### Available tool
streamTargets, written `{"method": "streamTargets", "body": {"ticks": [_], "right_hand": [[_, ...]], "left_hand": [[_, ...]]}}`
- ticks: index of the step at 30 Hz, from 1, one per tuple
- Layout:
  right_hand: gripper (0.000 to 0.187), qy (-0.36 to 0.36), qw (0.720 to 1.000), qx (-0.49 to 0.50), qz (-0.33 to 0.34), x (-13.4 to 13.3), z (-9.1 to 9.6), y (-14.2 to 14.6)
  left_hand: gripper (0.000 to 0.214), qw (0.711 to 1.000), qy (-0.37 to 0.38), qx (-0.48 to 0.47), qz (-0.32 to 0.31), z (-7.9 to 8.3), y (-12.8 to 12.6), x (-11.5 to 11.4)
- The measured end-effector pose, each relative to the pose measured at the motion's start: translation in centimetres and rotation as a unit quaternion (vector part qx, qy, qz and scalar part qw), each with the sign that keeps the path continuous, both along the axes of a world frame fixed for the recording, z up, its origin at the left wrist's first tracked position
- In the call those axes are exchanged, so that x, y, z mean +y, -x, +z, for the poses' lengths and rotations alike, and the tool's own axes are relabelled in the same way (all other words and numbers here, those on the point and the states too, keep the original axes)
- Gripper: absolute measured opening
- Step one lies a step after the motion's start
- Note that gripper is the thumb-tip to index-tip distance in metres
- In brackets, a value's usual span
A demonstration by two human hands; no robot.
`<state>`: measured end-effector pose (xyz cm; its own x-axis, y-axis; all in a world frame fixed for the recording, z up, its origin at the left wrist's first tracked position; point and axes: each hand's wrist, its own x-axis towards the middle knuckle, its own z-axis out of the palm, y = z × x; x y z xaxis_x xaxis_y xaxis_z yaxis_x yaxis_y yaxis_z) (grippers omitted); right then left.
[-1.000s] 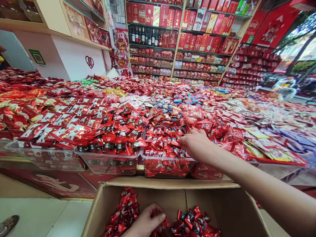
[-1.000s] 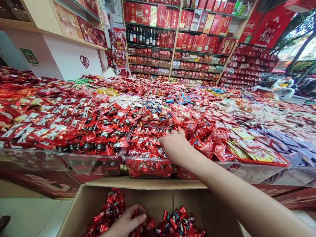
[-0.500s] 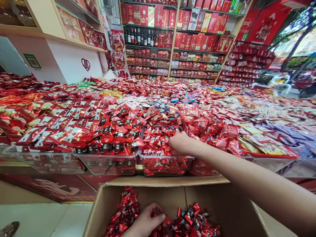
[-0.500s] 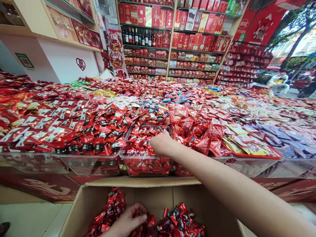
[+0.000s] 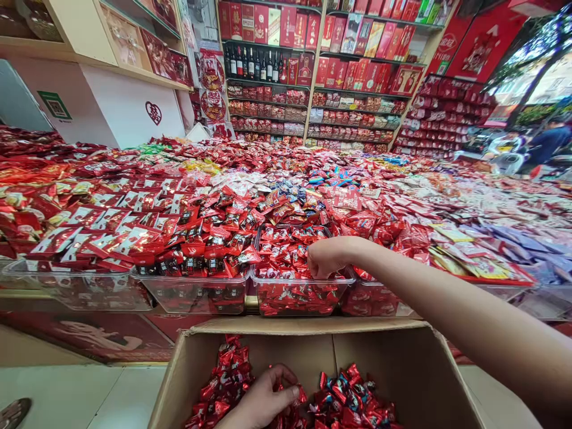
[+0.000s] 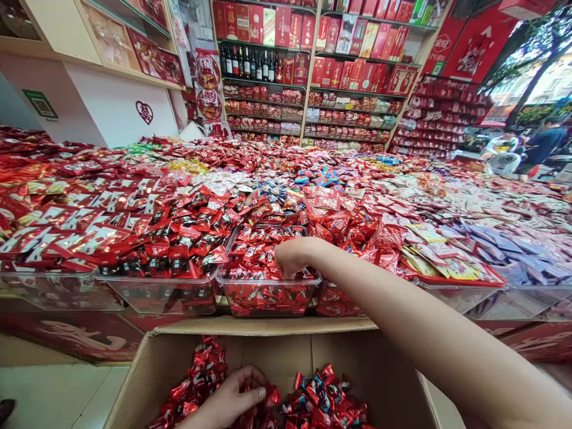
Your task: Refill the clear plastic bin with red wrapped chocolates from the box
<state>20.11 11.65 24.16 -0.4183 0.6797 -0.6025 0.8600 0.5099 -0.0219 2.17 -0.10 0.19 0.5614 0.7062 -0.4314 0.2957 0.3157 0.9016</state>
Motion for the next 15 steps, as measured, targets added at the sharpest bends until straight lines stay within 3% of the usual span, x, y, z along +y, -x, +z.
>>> {"method": "streamTargets", "body": {"ticks": [3,9,15], "right_hand": [[0.025,-0.001,1.000,0.020,-0.004,0.7,0.1,-0.5],[0.026,-0.102,0.992,0.064,-0.025,1.4,-0.1,-0.6],[0.033,-0.088,0.995,0.028,-0.029,1.3,-1.0,1.1]], "left_hand": [[0.025,1.000,0.006,-0.007,0.005,-0.2,0.0,0.0],[0.026,1.000,0.005,0.017,-0.002,0.5,-0.2,0.1],[0.030,0.999,-0.018,0.039,-0.009,-0.2,0.1,-0.1]]}}
